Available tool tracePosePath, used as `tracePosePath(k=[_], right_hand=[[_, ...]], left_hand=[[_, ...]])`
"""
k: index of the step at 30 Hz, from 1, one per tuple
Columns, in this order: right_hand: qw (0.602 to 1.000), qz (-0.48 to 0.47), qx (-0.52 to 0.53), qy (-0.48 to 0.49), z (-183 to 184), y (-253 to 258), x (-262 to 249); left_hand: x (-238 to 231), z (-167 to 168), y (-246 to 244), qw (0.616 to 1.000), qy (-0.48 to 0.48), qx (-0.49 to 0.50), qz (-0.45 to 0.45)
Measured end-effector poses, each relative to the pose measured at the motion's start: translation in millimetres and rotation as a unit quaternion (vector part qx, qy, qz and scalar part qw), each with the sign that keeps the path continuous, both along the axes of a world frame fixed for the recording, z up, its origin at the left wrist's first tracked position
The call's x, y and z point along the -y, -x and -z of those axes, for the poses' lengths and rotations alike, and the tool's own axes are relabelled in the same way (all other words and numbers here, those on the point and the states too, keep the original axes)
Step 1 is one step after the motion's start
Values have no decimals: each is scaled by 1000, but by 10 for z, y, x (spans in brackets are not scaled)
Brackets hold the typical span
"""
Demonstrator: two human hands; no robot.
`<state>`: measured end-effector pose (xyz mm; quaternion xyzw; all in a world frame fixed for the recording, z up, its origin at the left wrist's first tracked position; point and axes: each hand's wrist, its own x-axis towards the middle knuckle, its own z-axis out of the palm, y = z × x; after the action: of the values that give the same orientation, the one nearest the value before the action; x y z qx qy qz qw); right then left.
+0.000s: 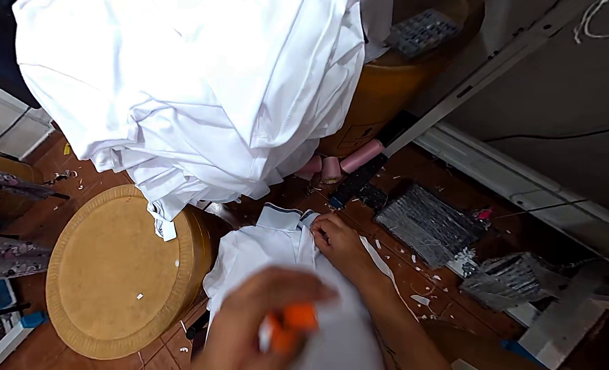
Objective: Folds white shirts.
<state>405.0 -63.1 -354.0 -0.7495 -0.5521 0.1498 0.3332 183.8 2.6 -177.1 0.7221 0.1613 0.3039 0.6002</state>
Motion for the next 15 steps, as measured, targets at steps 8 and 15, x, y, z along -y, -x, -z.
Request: tracePosePath(k=[8,15], right_hand=[[999,22,11,-29,31,47,3],[999,19,22,-20,21,49,-4]], left_hand=[[-696,923,-820,791,-433,-410,137],[-675,895,-1114,710,-451,-494,221]])
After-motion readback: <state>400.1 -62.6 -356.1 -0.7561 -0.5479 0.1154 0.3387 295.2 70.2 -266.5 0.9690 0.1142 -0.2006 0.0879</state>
